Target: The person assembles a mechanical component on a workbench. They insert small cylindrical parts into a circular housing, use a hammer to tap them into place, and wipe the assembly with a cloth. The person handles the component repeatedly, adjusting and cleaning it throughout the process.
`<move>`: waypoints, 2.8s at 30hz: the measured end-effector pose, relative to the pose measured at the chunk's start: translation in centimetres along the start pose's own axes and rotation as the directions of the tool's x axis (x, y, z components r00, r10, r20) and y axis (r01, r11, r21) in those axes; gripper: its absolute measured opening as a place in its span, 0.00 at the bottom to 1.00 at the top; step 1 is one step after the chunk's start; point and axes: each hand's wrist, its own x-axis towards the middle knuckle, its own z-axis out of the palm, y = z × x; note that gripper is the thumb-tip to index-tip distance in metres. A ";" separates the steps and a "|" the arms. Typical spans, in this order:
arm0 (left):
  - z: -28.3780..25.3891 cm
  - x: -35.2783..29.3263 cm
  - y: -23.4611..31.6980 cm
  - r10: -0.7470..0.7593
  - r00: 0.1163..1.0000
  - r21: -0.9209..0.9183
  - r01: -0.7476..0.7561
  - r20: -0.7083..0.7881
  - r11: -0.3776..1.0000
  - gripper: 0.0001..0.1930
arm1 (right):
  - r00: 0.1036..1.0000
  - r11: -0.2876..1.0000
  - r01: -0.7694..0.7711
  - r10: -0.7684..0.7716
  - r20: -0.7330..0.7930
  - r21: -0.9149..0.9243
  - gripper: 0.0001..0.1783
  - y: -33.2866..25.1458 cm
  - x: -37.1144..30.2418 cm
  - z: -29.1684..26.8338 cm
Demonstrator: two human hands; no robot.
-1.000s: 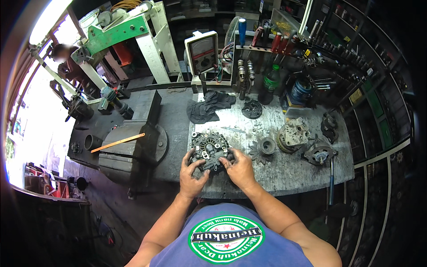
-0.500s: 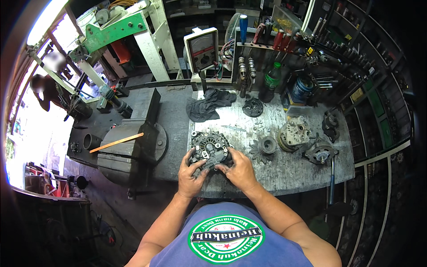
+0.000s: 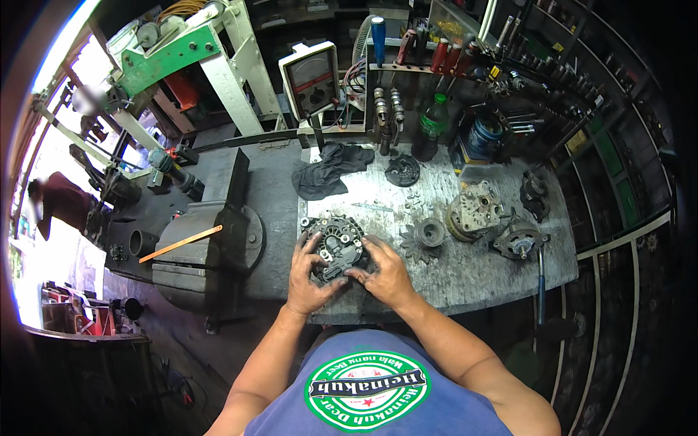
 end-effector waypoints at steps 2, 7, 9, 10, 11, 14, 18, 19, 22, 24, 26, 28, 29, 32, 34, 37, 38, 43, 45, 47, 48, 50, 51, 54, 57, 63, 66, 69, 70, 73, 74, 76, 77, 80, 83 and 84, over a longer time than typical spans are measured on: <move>0.3 -0.1 0.1 -0.070 0.997 -0.045 0.068 -0.033 0.997 0.34 | 1.000 1.000 -0.023 0.023 0.006 0.017 0.44 0.2 -0.1 0.1; 0.5 -0.1 0.8 -0.101 0.991 -0.124 0.090 -0.083 0.988 0.44 | 0.999 1.000 -0.016 0.017 -0.028 0.021 0.44 0.5 -0.3 1.0; 0.3 0.2 0.9 -0.092 0.994 -0.065 0.089 -0.053 0.994 0.47 | 0.999 0.999 -0.036 0.037 -0.024 0.023 0.44 0.6 -0.3 1.1; 0.0 0.4 0.9 -0.056 0.998 0.027 0.056 -0.008 0.998 0.48 | 0.999 0.998 -0.044 0.045 -0.028 0.048 0.44 0.6 -0.3 1.2; -0.3 0.6 0.8 -0.031 0.999 0.107 0.028 0.026 0.994 0.49 | 0.998 0.996 -0.054 0.056 -0.028 0.066 0.44 0.6 -0.3 1.2; -0.5 1.0 0.9 -0.060 0.998 0.068 0.057 0.032 0.996 0.47 | 0.998 0.997 -0.055 0.057 -0.036 0.057 0.44 0.6 -0.2 1.3; -0.9 1.3 0.8 -0.111 0.991 0.009 0.111 0.074 0.994 0.48 | 0.996 0.999 -0.028 0.030 -0.080 0.026 0.44 0.8 -0.2 1.9; -1.0 1.3 0.8 -0.111 0.990 0.029 0.109 0.085 0.994 0.48 | 0.995 0.998 -0.034 0.038 -0.097 0.046 0.44 0.9 -0.3 2.1; -1.1 1.5 0.7 -0.113 0.989 0.054 0.108 0.098 0.993 0.49 | 0.992 0.997 -0.022 0.030 -0.119 0.073 0.45 1.4 -0.4 2.4; -1.1 1.5 0.7 -0.113 0.988 0.042 0.110 0.100 0.993 0.50 | 0.989 0.996 -0.006 0.019 -0.146 0.092 0.46 1.8 -0.5 2.6; -1.0 1.6 0.7 -0.132 0.989 -0.006 0.133 0.065 0.991 0.51 | 0.992 0.996 0.004 0.008 -0.129 0.089 0.46 2.1 -0.6 2.6; -0.9 1.6 0.7 -0.131 0.989 0.006 0.131 0.072 0.991 0.53 | 0.992 0.995 0.006 0.006 -0.130 0.095 0.45 2.3 -0.6 2.5; -0.9 1.6 0.8 -0.128 0.989 0.013 0.128 0.077 0.992 0.52 | 0.991 0.995 0.007 0.006 -0.130 0.097 0.44 2.3 -0.7 2.4; -1.0 1.7 0.9 -0.120 0.988 0.044 0.117 0.098 0.992 0.50 | 0.995 0.991 -0.022 0.035 -0.095 0.132 0.39 2.4 -0.7 2.0; -1.2 1.9 0.9 -0.115 0.987 0.073 0.107 0.117 0.992 0.48 | 0.996 0.987 -0.047 0.059 -0.072 0.153 0.36 2.4 -0.7 1.8; -1.3 2.3 1.1 -0.131 0.982 0.136 0.112 0.136 0.984 0.45 | 0.993 0.987 -0.059 0.073 -0.088 0.152 0.33 2.4 -0.7 1.8; -1.3 2.3 1.2 -0.138 0.981 0.142 0.118 0.139 0.983 0.45 | 0.992 0.989 -0.048 0.064 -0.112 0.141 0.33 2.3 -0.7 1.9; -1.1 2.6 1.5 -0.111 0.989 0.078 0.103 0.102 0.992 0.46 | 0.988 0.989 -0.052 0.070 -0.134 0.136 0.32 1.9 -0.8 2.1; -0.9 2.6 1.4 -0.104 0.991 0.104 0.095 0.086 0.990 0.47 | 0.988 0.981 -0.088 0.107 -0.109 0.171 0.31 1.7 -0.9 2.0; -0.7 2.6 1.1 -0.089 0.993 0.121 0.079 0.078 0.989 0.47 | 0.987 0.978 -0.112 0.129 -0.092 0.174 0.31 1.7 -0.8 1.9; -0.7 2.6 0.9 -0.085 0.993 0.129 0.074 0.084 0.989 0.48 | 0.988 0.980 -0.110 0.126 -0.086 0.163 0.31 1.7 -0.9 1.9; -0.6 2.5 0.5 -0.079 0.993 0.137 0.066 0.092 0.988 0.49 | 0.985 0.974 -0.145 0.159 -0.065 0.177 0.31 1.8 -0.8 1.9; -0.6 2.5 0.4 -0.076 0.993 0.142 0.062 0.093 0.988 0.49 | 0.986 0.973 -0.142 0.155 -0.061 0.179 0.31 1.9 -0.8 1.9; -0.5 2.3 0.2 -0.069 0.993 0.165 0.053 0.096 0.985 0.49 | 0.991 0.982 -0.091 0.106 -0.082 0.168 0.32 2.2 -0.8 2.0; -0.6 2.3 0.2 -0.056 0.993 0.189 0.036 0.102 0.981 0.48 | 0.993 0.984 -0.075 0.088 -0.077 0.164 0.33 2.3 -0.8 2.0; -0.6 2.5 0.0 0.009 0.997 0.207 -0.025 0.080 0.978 0.47 | 0.992 0.980 -0.089 0.103 -0.073 0.177 0.33 2.1 -0.8 1.9; -0.3 2.6 -0.2 0.045 0.998 0.210 -0.054 0.050 0.976 0.45 | 0.991 0.984 -0.099 0.112 -0.080 0.147 0.33 1.7 -0.8 1.9; -0.2 2.6 -0.5 0.070 0.997 0.183 -0.074 0.030 0.980 0.45 | 0.993 0.977 -0.108 0.114 -0.024 0.183 0.31 1.5 -0.4 1.1; -0.2 2.6 -0.6 0.067 0.997 0.191 -0.071 0.028 0.979 0.45 | 0.993 0.971 -0.116 0.111 0.038 0.208 0.31 1.7 -0.1 0.4; -0.3 2.6 -0.7 0.073 0.997 0.194 -0.077 0.028 0.978 0.45 | 0.929 0.963 -0.167 0.082 0.361 0.209 0.31 3.4 1.9 -3.1; -0.3 2.6 -0.7 0.066 0.997 0.195 -0.070 0.026 0.978 0.45 | 0.891 0.987 -0.132 0.075 0.447 0.097 0.29 4.4 3.0 -4.7; -0.3 2.5 -0.7 0.053 0.998 0.177 -0.057 0.028 0.983 0.46 | 0.952 0.988 -0.152 0.156 0.264 -0.034 0.20 6.6 5.3 -7.8; -0.3 2.5 -0.7 0.045 0.999 0.170 -0.050 0.030 0.984 0.46 | 0.933 0.946 -0.319 0.324 0.154 -0.059 0.18 7.8 6.5 -9.0; -0.3 2.4 -0.7 0.052 0.998 0.174 -0.055 0.024 0.983 0.46 | 0.900 0.881 -0.432 0.433 -0.039 -0.194 0.13 11.2 9.8 -12.1; -0.2 2.5 -0.6 0.056 0.998 0.172 -0.058 0.014 0.983 0.46 | 0.888 0.792 -0.367 0.455 0.070 -0.488 0.11 13.7 12.1 -11.3; -0.2 2.5 -0.6 0.057 0.998 0.168 -0.058 0.012 0.984 0.46 | 0.861 0.728 -0.366 0.501 0.086 -0.580 0.12 14.6 12.6 -10.5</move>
